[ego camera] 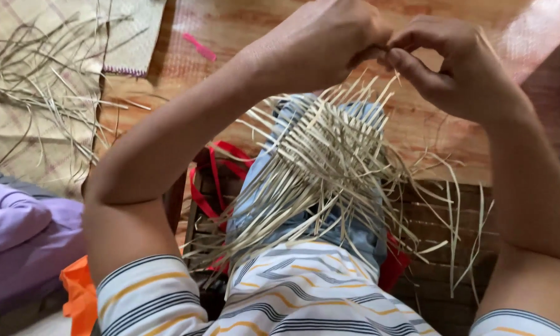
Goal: Weaving thin bamboo strips together to create a mat or basket base.
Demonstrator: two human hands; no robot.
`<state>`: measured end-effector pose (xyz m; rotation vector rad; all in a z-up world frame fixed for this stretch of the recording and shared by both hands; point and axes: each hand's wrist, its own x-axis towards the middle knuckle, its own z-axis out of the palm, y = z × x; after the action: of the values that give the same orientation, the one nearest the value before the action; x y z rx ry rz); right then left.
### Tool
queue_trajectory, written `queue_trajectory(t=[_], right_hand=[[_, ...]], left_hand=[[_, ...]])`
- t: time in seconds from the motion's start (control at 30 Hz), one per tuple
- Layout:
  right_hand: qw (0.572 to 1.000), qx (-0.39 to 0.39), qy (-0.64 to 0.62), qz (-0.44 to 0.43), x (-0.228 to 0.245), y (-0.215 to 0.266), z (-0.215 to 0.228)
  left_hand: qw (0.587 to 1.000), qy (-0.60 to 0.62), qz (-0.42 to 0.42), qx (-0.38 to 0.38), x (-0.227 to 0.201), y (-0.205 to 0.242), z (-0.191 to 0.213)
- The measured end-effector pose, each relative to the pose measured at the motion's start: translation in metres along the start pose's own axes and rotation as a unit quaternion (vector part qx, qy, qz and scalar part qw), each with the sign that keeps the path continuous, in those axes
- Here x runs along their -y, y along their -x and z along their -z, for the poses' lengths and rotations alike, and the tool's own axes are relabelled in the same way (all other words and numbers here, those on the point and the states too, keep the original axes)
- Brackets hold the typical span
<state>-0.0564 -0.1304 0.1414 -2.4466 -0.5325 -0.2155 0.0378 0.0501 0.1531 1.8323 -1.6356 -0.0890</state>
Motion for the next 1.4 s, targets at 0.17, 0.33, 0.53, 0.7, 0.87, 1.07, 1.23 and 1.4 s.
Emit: queue_trajectory(t=[0.17,0.33,0.53,0.7,0.87,1.07,1.23,1.4], right_hand=[[0.992,0.076,-0.092,-0.029,0.012,-0.001,-0.006],[0.992,0.018,-0.123,-0.029,0.012,0.005,-0.015],[0.907,0.058,-0.389,-0.15,0.015,0.034,-0.022],[0.844,0.092,-0.446,-0.282,-0.112,0.177,-0.016],[0.773,0.124,-0.443,-0.437,-0.25,0.438,-0.014],[0.617,0.087,-0.436,-0.649,-0.178,0.686,-0.072],[0.343,0.103,-0.385,-0.851,-0.053,0.71,-0.175],[0.13,0.192,-0.293,-0.928,-0.004,0.663,-0.203]], left_hand=[[0.992,-0.063,-0.103,-0.038,0.001,0.004,-0.011],[0.976,-0.17,-0.123,-0.058,0.003,0.008,-0.022],[0.881,-0.368,-0.265,-0.133,-0.017,0.022,-0.035],[0.912,-0.336,-0.114,0.207,0.044,0.039,-0.04],[0.933,-0.278,-0.137,0.183,0.054,0.019,-0.053],[0.945,-0.155,-0.239,0.163,0.051,-0.021,-0.098],[0.946,-0.075,-0.28,0.145,0.047,-0.033,-0.139],[0.953,-0.03,-0.278,0.117,0.037,-0.045,-0.122]])
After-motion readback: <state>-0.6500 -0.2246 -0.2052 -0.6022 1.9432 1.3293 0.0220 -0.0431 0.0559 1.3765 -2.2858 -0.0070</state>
